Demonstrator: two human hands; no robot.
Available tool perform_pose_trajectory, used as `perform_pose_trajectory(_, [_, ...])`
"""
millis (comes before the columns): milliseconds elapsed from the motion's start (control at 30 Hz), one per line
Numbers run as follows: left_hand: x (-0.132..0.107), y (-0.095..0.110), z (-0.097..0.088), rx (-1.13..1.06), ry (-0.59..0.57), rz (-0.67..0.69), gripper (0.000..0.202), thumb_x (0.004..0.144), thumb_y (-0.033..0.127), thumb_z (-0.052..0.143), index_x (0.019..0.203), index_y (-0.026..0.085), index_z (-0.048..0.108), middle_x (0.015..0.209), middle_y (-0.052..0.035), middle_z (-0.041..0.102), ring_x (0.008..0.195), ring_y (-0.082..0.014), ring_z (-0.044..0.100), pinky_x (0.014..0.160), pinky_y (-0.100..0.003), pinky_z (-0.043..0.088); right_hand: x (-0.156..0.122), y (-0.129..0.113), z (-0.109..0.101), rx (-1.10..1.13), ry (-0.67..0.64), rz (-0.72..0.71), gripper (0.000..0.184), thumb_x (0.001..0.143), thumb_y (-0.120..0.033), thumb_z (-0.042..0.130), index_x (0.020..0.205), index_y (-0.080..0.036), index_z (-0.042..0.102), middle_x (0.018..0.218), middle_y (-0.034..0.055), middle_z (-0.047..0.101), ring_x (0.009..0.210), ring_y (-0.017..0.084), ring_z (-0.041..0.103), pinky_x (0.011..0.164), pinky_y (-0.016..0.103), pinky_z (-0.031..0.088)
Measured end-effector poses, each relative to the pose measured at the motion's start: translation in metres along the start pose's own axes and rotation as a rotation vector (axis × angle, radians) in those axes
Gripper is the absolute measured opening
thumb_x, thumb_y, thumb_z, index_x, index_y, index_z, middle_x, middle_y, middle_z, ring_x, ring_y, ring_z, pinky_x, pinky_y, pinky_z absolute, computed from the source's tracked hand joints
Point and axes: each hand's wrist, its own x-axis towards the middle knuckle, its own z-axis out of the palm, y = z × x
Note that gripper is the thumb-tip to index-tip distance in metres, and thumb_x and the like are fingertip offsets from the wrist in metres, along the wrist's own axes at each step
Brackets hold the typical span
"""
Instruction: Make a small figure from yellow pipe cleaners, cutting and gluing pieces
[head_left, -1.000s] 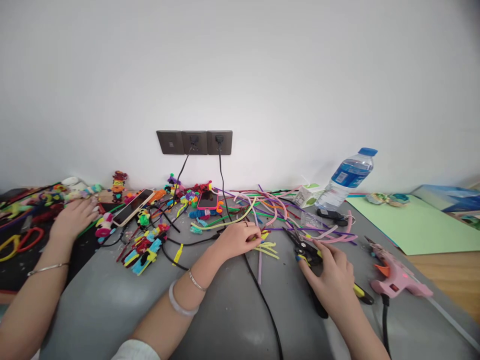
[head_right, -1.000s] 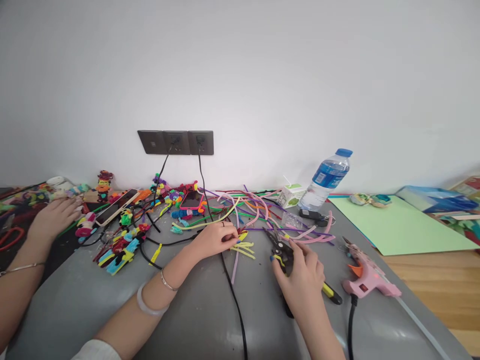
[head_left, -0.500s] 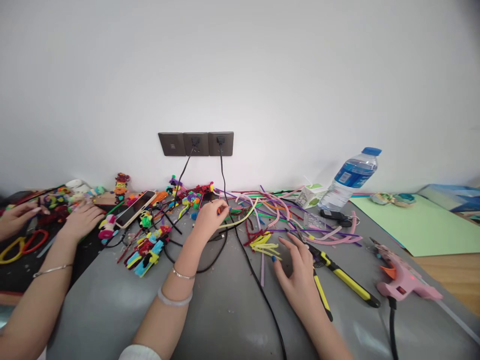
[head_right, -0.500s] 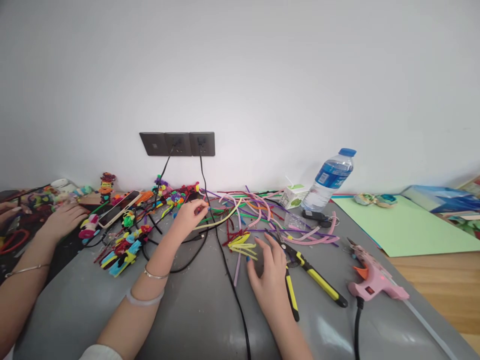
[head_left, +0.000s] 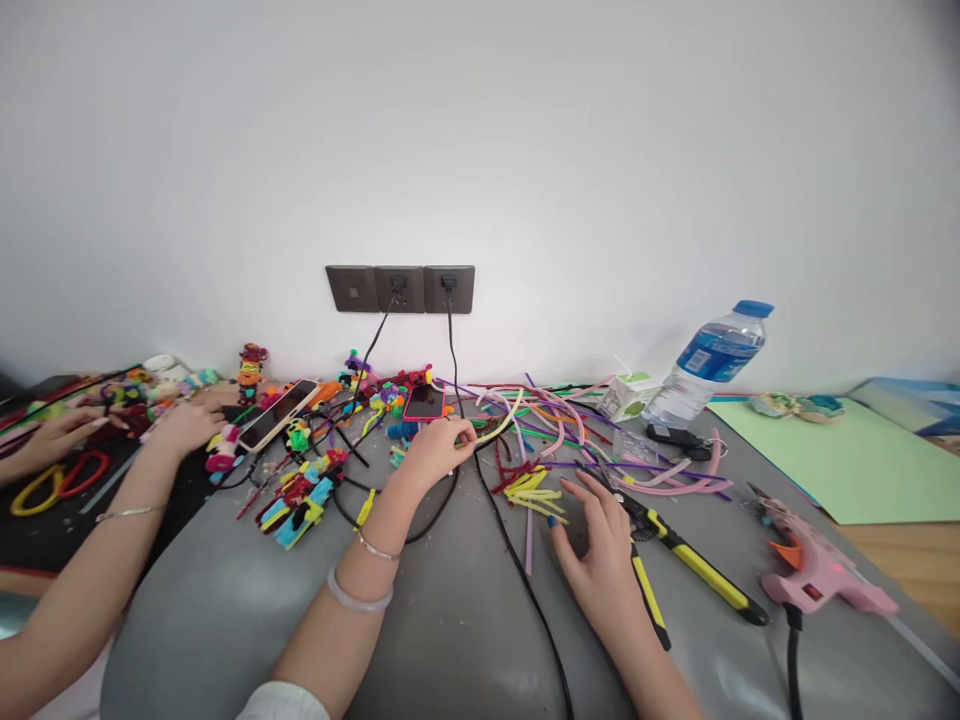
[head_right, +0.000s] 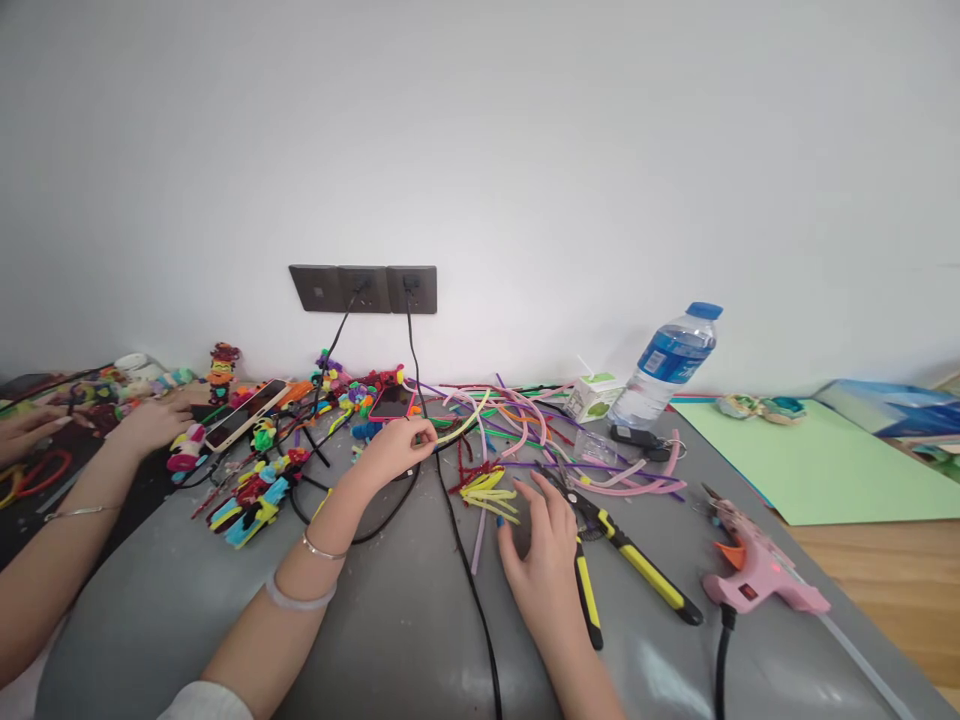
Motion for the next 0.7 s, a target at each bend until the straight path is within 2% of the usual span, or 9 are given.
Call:
perform_pose_trajectory(200, [0.002,0.006,0.003,-0.015,0.098,0.047,0.013,0.085,0.02,0.057,0.092,0.022,0.067,0.088,-0.0009,0.069,0.08,-0.0162,0.062,0.068,-0.024,0.043,0.0,0.001,0.001,-0.01,0.001,-0.012,0.036,0.089,-0.027,0.048,0.125,-0.021,0.048,0.133,0.0161,0.049,0.124,0.033,0.047,0.098,0.052,0.038])
perform_pose_trajectory(367, [0.001,0.003,0.005,-0.02,0.046,0.049,0.022,0.081,0.011,0.055,0.095,0.022,0.068,0.089,-0.0006,0.067,0.074,-0.0146,0.061,0.066,-0.024,0.043,0.001,0.0,-0.001,0.004,0.005,-0.005,0.037,0.089,-0.026,0.048,0.125,-0.022,0.048,0.133,0.0157,0.049,0.124,0.034,0.047,0.098,0.053,0.038])
perform_pose_trajectory(467, [0.002,0.006,0.007,-0.095,0.074,0.081,0.023,0.08,0.009,0.053,0.092,0.02,0.069,0.087,-0.0021,0.065,0.073,-0.0142,0.059,0.069,-0.025,0.044,0.0,-0.001,-0.001,0.024,0.008,-0.001,0.037,0.088,-0.025,0.048,0.125,-0.022,0.048,0.133,0.0157,0.05,0.124,0.034,0.047,0.098,0.054,0.038])
perform_pose_trajectory(533, [0.003,0.012,0.009,-0.29,0.108,0.091,0.021,0.079,0.012,0.054,0.093,0.018,0.068,0.087,-0.0032,0.063,0.074,-0.014,0.057,0.07,-0.026,0.045,0.0,-0.001,-0.001,0.045,0.011,0.014,0.037,0.088,-0.025,0.049,0.125,-0.022,0.048,0.135,0.0158,0.049,0.126,0.034,0.046,0.099,0.054,0.038])
perform_pose_trajectory(600, [0.003,0.022,0.011,-0.636,0.101,0.06,0.025,0.079,0.017,0.056,0.102,0.017,0.067,0.089,-0.0041,0.062,0.07,-0.0121,0.056,0.066,-0.024,0.046,0.0,-0.001,-0.001,0.07,0.02,0.027,0.038,0.088,-0.025,0.049,0.126,-0.022,0.048,0.135,0.0158,0.049,0.127,0.033,0.046,0.1,0.055,0.038])
perform_pose_trajectory(700, [-0.001,0.037,0.01,-1.116,0.004,0.003,0.04,0.077,0.025,0.064,0.116,0.017,0.061,0.09,-0.0032,0.058,0.063,-0.0082,0.054,0.058,-0.021,0.045,0.0,-0.002,-0.001,0.135,0.063,0.05,0.043,0.088,-0.025,0.05,0.131,-0.021,0.045,0.135,0.0163,0.049,0.128,0.033,0.044,0.103,0.057,0.036])
